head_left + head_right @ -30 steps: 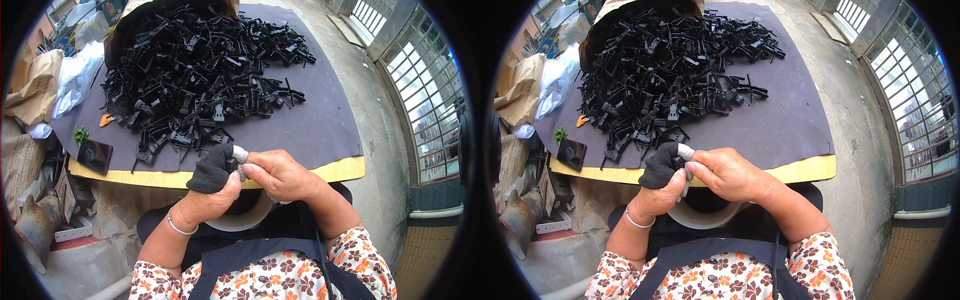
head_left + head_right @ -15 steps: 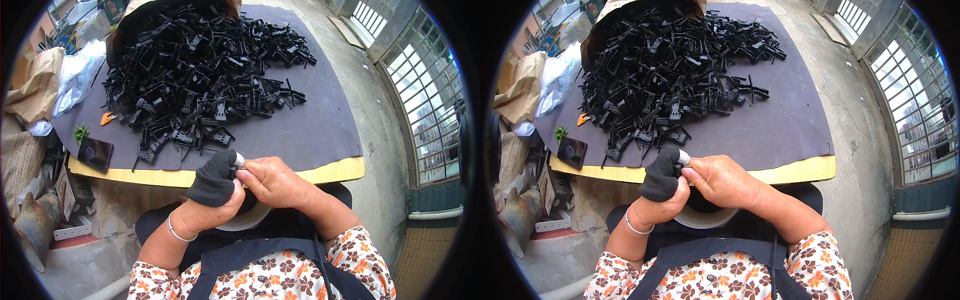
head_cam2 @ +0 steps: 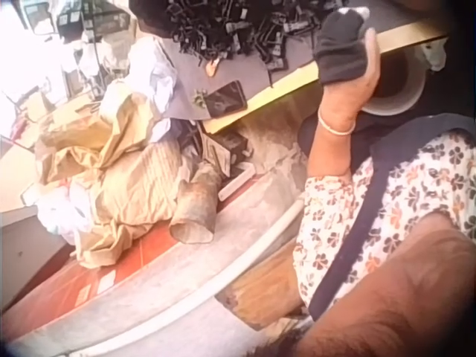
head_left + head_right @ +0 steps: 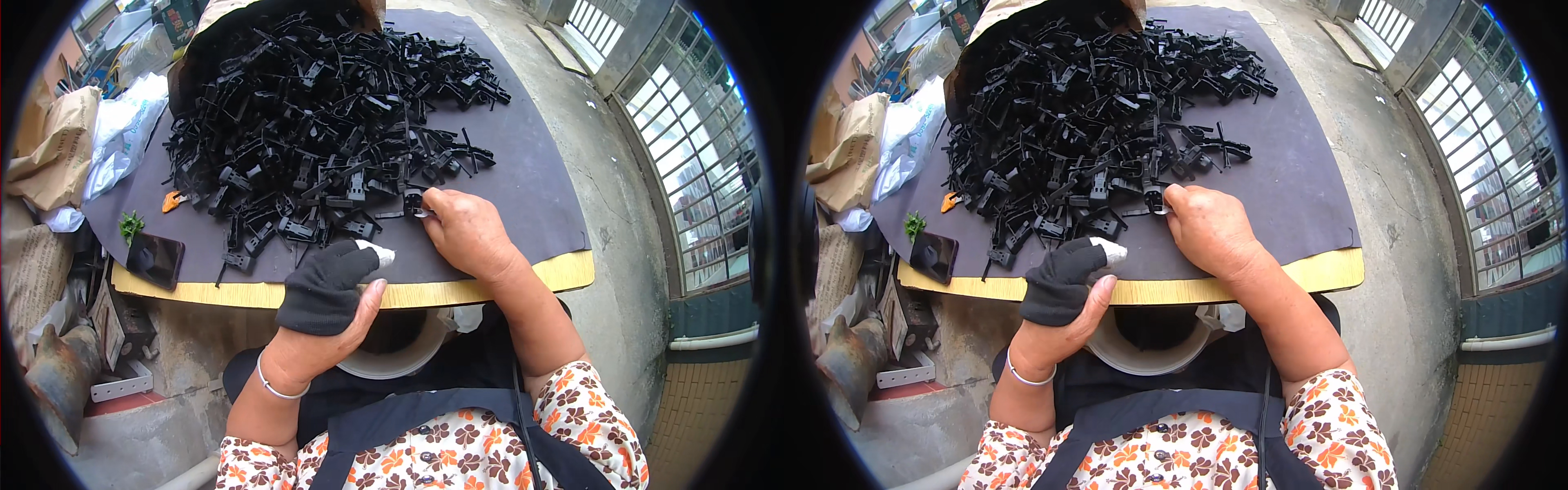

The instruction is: Assembling small black plastic components by hand at a workbench.

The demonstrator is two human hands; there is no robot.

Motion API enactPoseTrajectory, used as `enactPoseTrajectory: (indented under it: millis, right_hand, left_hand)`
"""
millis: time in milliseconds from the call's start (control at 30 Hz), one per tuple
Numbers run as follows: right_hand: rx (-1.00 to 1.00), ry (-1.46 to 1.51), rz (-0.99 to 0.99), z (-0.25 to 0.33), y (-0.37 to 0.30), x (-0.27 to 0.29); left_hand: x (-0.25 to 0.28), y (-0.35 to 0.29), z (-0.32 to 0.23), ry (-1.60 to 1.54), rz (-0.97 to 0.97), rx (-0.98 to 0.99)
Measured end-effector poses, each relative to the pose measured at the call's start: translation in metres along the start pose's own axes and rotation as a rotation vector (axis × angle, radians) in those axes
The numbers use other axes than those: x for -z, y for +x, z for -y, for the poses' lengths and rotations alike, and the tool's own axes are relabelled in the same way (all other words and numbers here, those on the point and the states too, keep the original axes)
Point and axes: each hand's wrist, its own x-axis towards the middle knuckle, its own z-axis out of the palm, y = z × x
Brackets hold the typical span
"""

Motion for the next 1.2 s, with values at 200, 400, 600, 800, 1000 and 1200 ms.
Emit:
enactPoseTrajectory:
  millis: [200, 400, 600, 800, 1000, 1200]
  right_hand:
    - [0.140, 0.111, 0.104, 0.011, -0.011, 0.004]
    - [0.198, 0.087, 0.121, 0.012, -0.021, 0.000]
    - [0.278, 0.031, 0.071, 0.014, -0.025, 0.003]
    - [0.226, 0.099, 0.149, 0.018, -0.030, 0.008]
    - [0.141, 0.386, 0.034, 0.027, -0.035, 0.014]
    - [-0.030, 0.974, 0.318, 0.032, -0.031, 0.022]
  left_hand:
    - [-0.018, 0.005, -0.005, -0.083, -0.063, 0.110]
    - [-0.030, 0.007, 0.008, 0.022, -0.061, 0.064]
    - [-0.035, 0.010, 0.010, -0.110, -0.026, 0.233]
    - [-0.035, 0.010, 0.018, 0.119, 0.033, 0.015]
    - [-0.034, 0.016, 0.004, -0.655, -0.134, 0.310]
    - [-0.030, 0.009, 0.009, -0.366, -0.102, 0.184]
